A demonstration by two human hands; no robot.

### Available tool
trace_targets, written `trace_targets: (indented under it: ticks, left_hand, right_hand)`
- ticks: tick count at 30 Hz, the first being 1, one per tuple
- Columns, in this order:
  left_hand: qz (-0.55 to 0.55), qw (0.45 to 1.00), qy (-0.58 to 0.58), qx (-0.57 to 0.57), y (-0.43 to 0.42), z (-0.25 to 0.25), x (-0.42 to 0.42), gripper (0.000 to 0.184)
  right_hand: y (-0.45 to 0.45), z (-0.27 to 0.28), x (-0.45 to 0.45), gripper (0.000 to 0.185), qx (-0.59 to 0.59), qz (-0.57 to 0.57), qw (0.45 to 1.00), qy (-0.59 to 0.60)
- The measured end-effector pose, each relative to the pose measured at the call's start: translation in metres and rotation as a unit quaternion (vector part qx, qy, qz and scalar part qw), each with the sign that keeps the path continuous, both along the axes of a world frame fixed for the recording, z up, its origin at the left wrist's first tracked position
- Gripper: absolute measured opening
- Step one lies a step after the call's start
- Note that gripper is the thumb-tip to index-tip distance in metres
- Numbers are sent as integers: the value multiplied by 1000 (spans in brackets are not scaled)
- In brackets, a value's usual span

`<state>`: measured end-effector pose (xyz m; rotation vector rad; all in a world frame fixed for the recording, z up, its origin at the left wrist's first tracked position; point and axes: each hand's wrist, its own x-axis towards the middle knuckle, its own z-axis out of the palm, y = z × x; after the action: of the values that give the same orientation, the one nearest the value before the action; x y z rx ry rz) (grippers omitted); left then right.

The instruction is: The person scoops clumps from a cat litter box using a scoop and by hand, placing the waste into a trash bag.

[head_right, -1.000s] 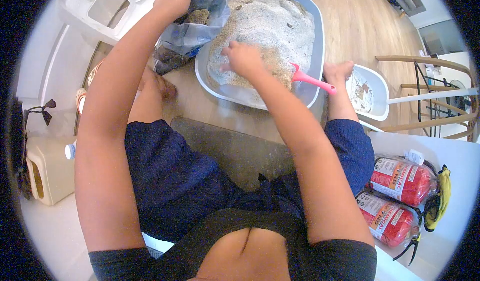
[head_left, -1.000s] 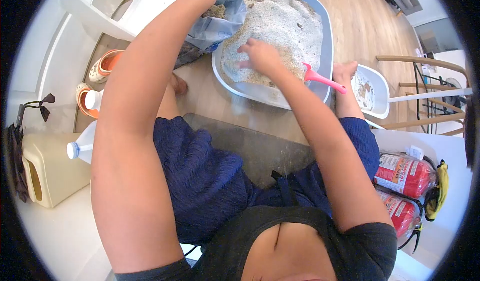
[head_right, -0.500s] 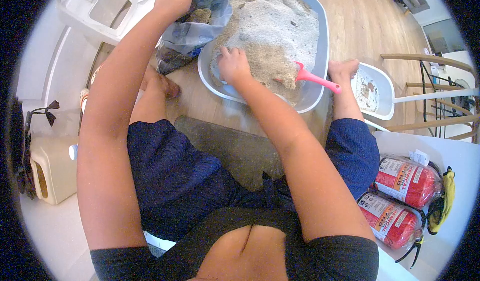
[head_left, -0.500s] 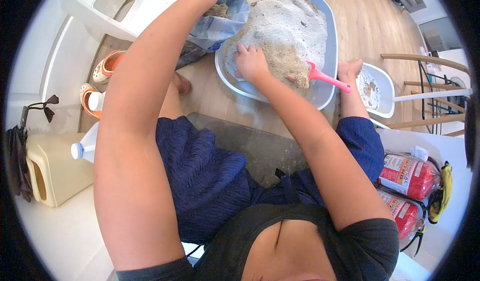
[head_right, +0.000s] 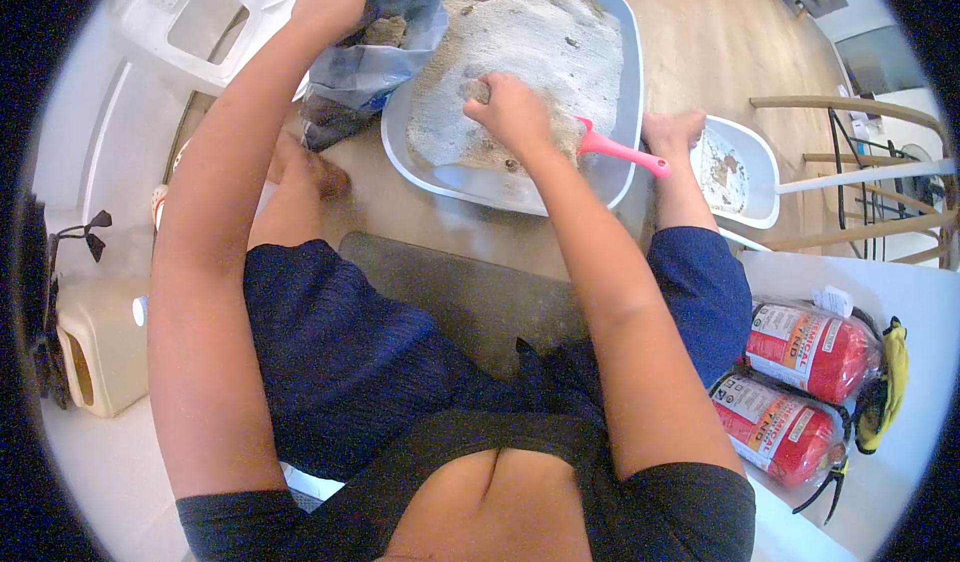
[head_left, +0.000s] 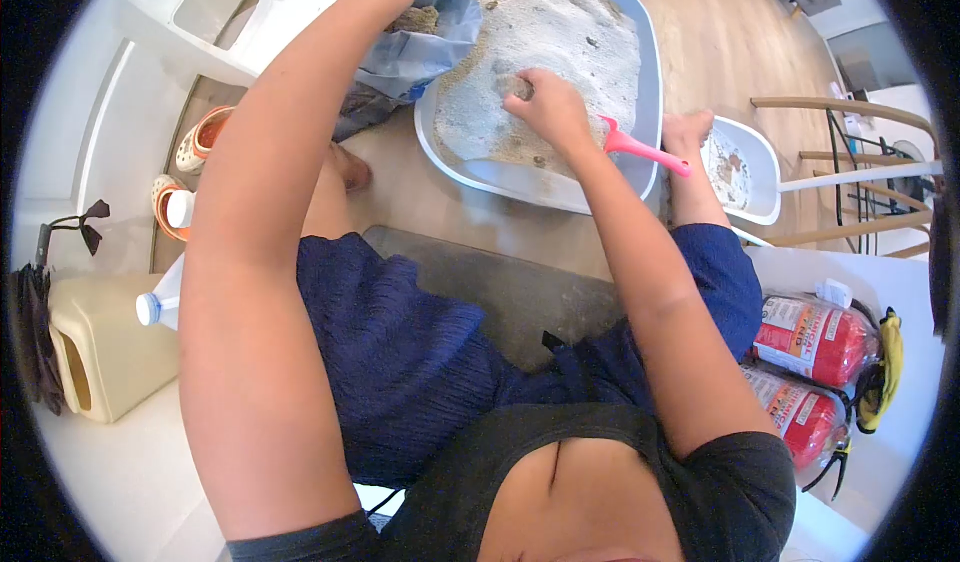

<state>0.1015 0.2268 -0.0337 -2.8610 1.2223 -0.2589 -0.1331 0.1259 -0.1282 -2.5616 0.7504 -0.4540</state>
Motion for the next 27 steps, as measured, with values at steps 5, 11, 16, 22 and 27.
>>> trace_targets:
  ticks: [5,11,16,22,27]
  left_hand:
    - [-57,998,-20,10,4,4,0,24]
    - [-87,996,-34,-2,3,4,-3,20]
    - [-70,997,-40,-19,4,2,1,18]
    - [-34,998,10,44,-4,18,-12,28]
    - [-71,993,-90,21,-13,33,-35,24]
  right_hand:
    - [-30,16,-1,42,150,-50,982,102]
    - [-23,90,69,32,234,26,971,-44]
    - [-42,97,101,19,211,78,967,-123]
    - [-63,70,45,16,-12,60,994,90]
    - [-75,48,6,15,-6,136,958,251]
